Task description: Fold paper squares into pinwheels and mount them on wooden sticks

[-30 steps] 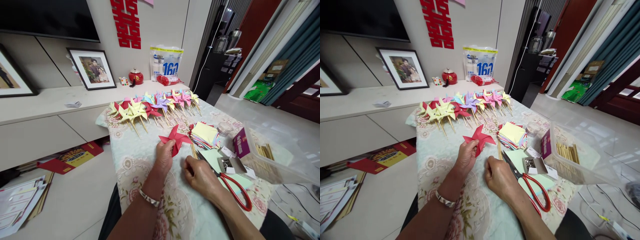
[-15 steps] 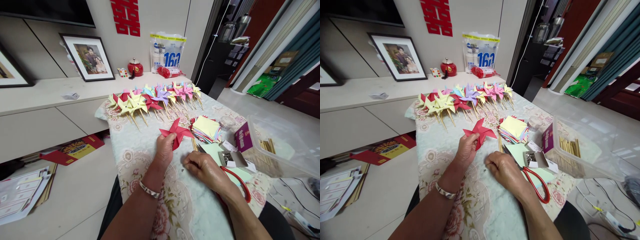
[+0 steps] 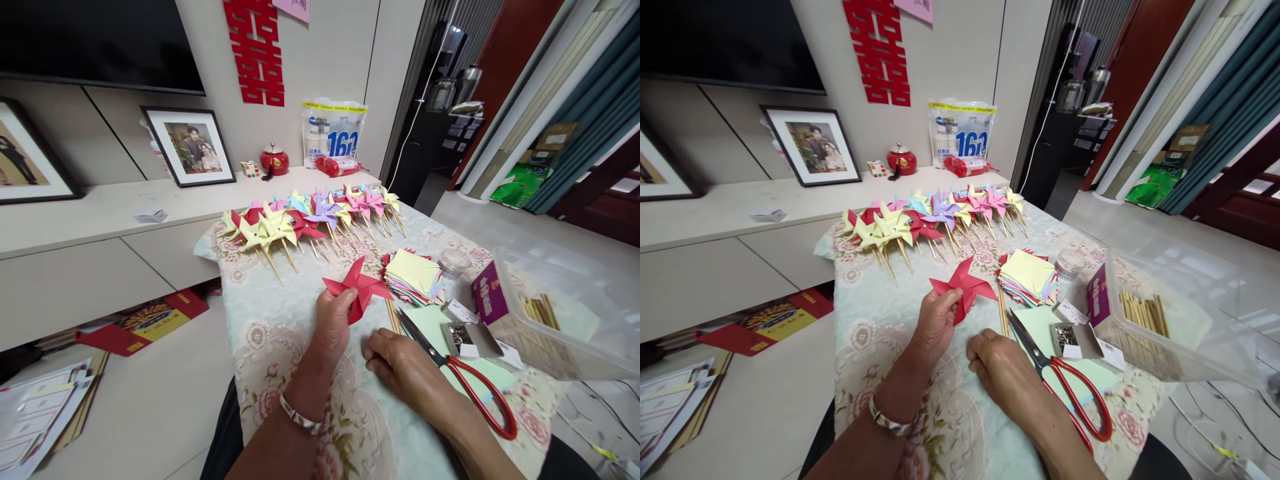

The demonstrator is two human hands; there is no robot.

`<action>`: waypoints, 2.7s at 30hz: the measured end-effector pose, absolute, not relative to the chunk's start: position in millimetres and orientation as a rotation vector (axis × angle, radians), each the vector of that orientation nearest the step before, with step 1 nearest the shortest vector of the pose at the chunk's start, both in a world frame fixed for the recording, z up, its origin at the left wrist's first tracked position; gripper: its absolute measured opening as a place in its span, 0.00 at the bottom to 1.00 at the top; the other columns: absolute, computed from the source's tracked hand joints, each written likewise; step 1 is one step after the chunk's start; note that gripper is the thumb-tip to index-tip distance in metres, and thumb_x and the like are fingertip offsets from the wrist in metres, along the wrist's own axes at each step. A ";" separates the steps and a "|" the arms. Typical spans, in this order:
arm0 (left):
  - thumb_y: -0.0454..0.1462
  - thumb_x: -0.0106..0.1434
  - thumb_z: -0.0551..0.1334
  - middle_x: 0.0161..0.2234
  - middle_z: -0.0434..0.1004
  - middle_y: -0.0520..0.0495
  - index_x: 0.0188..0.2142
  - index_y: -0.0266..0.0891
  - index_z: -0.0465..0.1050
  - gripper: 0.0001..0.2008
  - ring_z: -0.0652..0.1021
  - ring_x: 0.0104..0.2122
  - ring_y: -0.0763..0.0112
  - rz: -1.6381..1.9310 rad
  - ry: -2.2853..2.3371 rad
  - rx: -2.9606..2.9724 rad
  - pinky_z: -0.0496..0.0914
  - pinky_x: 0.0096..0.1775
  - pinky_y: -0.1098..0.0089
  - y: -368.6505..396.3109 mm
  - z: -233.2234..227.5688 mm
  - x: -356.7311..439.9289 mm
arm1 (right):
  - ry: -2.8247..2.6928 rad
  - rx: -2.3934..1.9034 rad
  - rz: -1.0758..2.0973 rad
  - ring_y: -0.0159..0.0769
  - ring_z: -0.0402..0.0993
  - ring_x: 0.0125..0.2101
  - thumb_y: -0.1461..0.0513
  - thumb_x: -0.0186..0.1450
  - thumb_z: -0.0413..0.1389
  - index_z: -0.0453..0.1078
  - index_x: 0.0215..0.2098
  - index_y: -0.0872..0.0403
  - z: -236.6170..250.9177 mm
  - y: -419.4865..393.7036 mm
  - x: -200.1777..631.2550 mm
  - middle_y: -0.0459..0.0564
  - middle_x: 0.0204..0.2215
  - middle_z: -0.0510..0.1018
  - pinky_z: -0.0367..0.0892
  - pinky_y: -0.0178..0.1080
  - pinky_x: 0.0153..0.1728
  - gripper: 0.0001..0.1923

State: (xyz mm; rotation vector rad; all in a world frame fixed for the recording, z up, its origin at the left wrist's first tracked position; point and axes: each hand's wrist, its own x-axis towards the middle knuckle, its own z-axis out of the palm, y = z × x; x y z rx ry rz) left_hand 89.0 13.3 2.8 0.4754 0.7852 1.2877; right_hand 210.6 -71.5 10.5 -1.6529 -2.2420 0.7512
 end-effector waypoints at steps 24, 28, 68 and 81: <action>0.35 0.48 0.67 0.26 0.78 0.52 0.27 0.36 0.76 0.05 0.76 0.28 0.70 1.354 0.866 0.949 0.71 0.34 0.71 10.9 -6.2 87.9 | -1.666 -1.382 0.563 0.40 0.71 0.39 0.61 0.69 0.54 0.69 0.30 0.51 64.1 -50.1 215.8 0.49 0.35 0.75 0.63 0.42 0.42 0.09; 0.35 0.48 0.67 0.24 0.76 0.53 0.26 0.37 0.74 0.04 0.75 0.26 0.71 1.350 0.876 0.981 0.71 0.32 0.71 8.7 -2.4 87.8 | -1.601 -1.369 0.417 0.49 0.62 0.59 0.61 0.66 0.57 0.72 0.29 0.51 48.6 -40.8 207.2 0.54 0.55 0.72 0.54 0.51 0.57 0.08; 0.35 0.48 0.65 0.20 0.72 0.54 0.24 0.39 0.71 0.03 0.71 0.23 0.72 1.334 1.005 1.214 0.66 0.29 0.72 0.4 1.4 90.2 | -1.394 -1.280 0.681 0.49 0.62 0.61 0.58 0.65 0.59 0.74 0.29 0.51 18.8 -39.0 218.9 0.55 0.52 0.74 0.55 0.53 0.59 0.08; 0.36 0.47 0.64 0.19 0.70 0.55 0.22 0.39 0.70 0.04 0.69 0.22 0.73 1.247 1.037 1.228 0.64 0.28 0.72 -0.7 7.1 89.4 | -1.374 -1.314 0.786 0.50 0.63 0.60 0.57 0.63 0.60 0.74 0.27 0.51 23.5 -39.7 223.2 0.55 0.52 0.74 0.60 0.52 0.56 0.09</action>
